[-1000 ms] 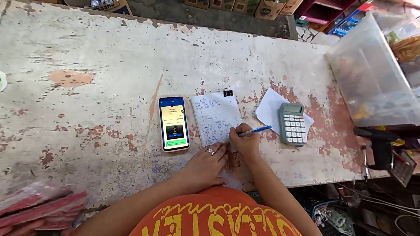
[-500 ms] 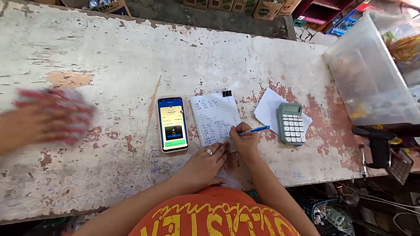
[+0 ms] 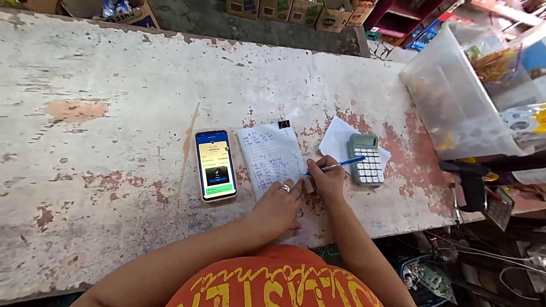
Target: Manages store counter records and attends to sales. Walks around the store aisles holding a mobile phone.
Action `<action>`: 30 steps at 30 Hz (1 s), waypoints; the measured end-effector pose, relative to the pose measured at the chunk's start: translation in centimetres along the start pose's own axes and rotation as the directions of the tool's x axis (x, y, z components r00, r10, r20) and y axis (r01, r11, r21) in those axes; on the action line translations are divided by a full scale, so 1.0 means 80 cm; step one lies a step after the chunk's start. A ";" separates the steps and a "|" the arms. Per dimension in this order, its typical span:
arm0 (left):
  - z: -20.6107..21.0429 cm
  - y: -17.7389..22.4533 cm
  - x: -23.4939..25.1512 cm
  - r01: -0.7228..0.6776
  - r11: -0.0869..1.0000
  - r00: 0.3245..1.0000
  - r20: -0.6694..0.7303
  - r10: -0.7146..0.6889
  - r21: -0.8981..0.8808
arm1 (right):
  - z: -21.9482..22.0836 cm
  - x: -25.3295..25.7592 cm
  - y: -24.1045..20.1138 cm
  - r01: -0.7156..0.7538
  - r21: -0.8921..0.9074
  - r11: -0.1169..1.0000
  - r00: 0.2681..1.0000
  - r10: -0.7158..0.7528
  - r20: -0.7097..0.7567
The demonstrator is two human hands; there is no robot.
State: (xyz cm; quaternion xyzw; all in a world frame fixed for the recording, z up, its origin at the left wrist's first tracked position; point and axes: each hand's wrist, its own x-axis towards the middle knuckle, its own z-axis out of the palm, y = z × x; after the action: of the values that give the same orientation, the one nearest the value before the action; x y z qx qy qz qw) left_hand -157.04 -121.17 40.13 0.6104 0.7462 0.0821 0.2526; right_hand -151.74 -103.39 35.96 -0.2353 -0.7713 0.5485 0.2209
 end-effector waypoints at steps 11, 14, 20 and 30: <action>0.007 0.014 0.005 0.000 0.999 0.999 -0.038 -0.002 -0.042 | 0.012 -0.008 0.011 0.251 -0.232 0.940 0.963 -0.267 -0.037; 0.008 0.013 0.004 -0.010 1.000 0.998 -0.055 0.009 -0.026 | 0.013 -0.009 0.010 0.262 -0.198 0.945 0.959 -0.277 -0.052; 0.009 0.015 0.005 0.000 1.000 0.999 -0.037 -0.001 -0.023 | 0.011 -0.006 0.010 0.219 -0.192 0.957 0.970 -0.236 -0.067; 0.008 0.016 0.004 0.007 1.000 1.000 -0.017 -0.007 -0.006 | 0.010 -0.005 0.011 0.199 -0.189 0.962 0.975 -0.214 -0.065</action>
State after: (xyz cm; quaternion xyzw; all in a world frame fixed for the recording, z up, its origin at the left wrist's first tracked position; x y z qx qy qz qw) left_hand -155.67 -120.65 40.06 0.6064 0.7502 0.0885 0.2484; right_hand -151.84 -103.98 34.87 -0.1957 -0.8284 0.4394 0.2870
